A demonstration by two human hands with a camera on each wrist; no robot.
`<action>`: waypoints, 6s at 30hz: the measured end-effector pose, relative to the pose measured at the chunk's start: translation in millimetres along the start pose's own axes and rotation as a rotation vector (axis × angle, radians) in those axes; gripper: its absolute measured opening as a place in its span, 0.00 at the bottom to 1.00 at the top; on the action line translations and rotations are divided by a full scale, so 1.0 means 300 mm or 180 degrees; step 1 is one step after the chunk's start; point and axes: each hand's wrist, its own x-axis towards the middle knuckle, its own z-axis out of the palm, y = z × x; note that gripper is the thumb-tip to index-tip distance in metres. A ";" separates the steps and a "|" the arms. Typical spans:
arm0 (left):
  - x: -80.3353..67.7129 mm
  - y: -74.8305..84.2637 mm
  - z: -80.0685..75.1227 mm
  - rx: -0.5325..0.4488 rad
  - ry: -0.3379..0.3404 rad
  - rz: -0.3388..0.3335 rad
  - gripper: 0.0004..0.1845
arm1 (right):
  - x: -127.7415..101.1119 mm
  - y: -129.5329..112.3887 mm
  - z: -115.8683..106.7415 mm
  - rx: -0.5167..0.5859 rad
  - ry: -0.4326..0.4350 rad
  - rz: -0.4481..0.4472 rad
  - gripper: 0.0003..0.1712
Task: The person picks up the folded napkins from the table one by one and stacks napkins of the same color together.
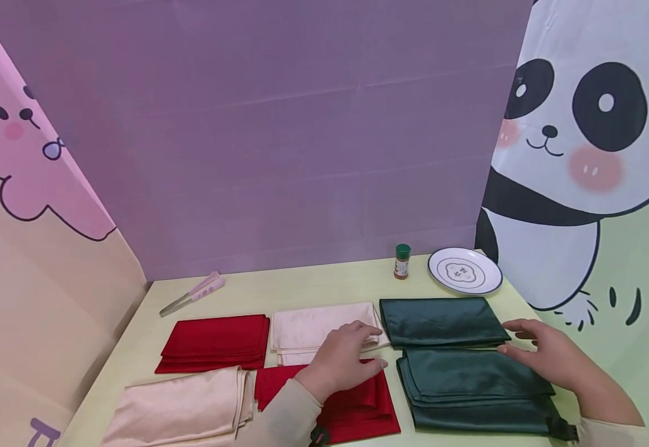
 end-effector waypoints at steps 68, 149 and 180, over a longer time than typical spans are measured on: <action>0.137 0.120 0.165 -0.0046 -0.0404 -0.0337 0.14 | -0.011 0.070 0.009 -0.0043 -0.0559 0.0125 0.06; 0.137 0.088 0.071 -0.2223 0.0008 -0.0359 0.11 | -0.035 -0.001 -0.037 0.0727 0.0649 -0.0294 0.13; 0.229 0.038 0.008 -0.2893 0.0511 -0.0587 0.09 | 0.111 -0.109 -0.060 0.1165 0.0952 -0.0075 0.21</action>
